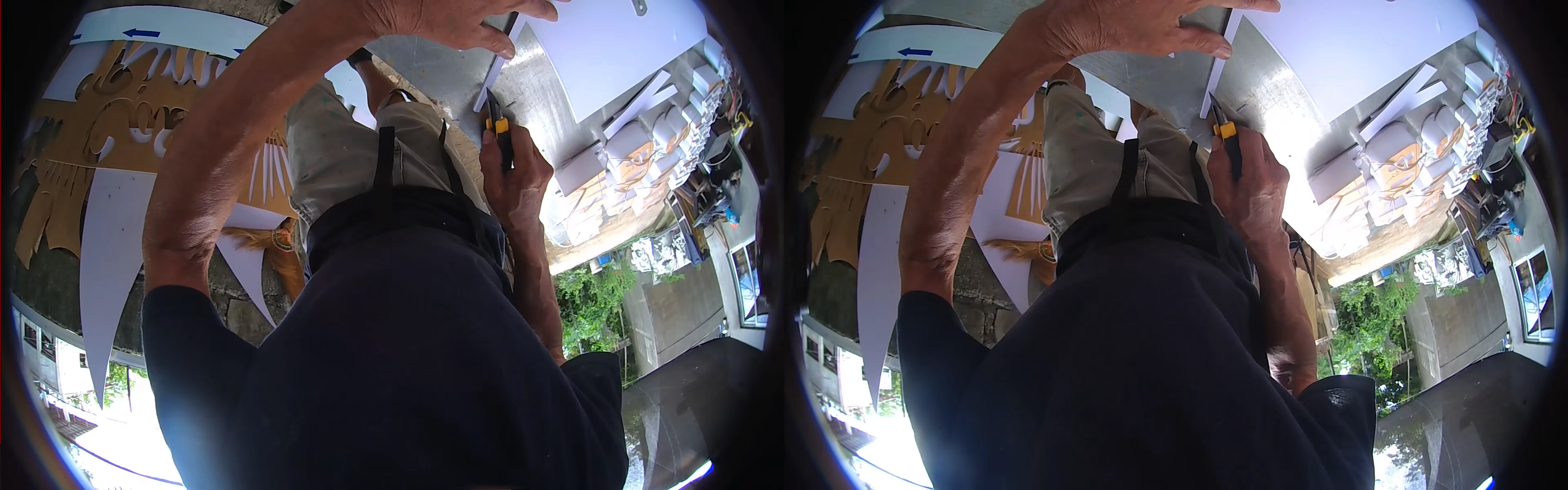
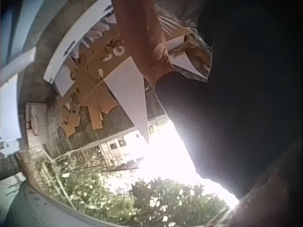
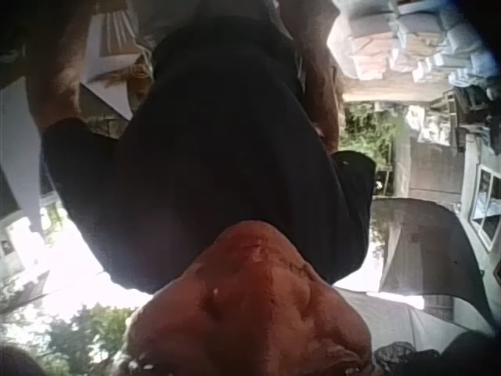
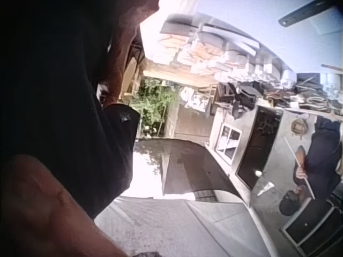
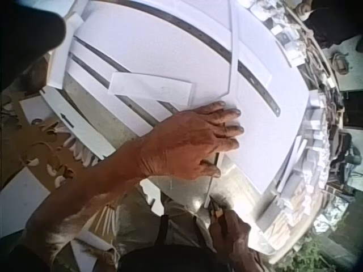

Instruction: Cutting and assembling foam or plastic sign lettering and shapes using a utility knife.

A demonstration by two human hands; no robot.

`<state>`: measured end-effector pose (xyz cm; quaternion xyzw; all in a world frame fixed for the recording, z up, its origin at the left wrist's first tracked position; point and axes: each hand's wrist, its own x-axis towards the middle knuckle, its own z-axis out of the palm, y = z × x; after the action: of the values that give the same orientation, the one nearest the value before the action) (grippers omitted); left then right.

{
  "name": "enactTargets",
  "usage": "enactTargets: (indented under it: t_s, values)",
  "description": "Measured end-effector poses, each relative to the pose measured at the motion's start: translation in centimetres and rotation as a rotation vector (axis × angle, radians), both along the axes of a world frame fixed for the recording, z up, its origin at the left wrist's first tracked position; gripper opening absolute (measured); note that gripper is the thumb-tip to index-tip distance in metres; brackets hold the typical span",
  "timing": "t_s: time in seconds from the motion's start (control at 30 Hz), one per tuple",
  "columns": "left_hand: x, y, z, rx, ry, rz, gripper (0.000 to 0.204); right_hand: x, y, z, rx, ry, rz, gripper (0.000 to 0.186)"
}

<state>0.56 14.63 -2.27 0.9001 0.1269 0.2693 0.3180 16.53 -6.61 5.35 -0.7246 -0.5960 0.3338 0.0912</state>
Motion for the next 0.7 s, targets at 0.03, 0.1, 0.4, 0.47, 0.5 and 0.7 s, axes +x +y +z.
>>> enactTargets:
  t_s: [0.03,0.1,0.4,0.47,0.5,0.7]
  values:
    - [0.04,0.00,-0.02,0.022,0.016,0.004,0.051,0.06,-0.09,-0.16,0.014,0.000,0.003,0.017]
    - [0.05,-0.12,-0.06,0.025,0.017,0.012,0.051,0.07,-0.12,-0.24,0.028,0.000,0.007,0.017]
    - [-0.03,-0.06,0.04,-0.002,-0.009,0.010,0.047,-0.19,-0.01,-0.15,-0.005,0.015,-0.025,0.018]
    - [0.05,-0.10,-0.17,0.020,-0.021,0.028,0.047,-0.20,-0.07,-0.22,0.008,0.002,-0.019,0.018]
    - [-0.05,-0.13,-0.05,0.004,-0.012,0.018,0.046,-0.22,-0.09,-0.28,0.009,0.004,-0.018,0.018]
    - [-0.12,0.11,0.31,-0.020,-0.001,-0.002,0.048,-0.31,-0.16,-0.36,0.024,0.002,-0.014,0.018]
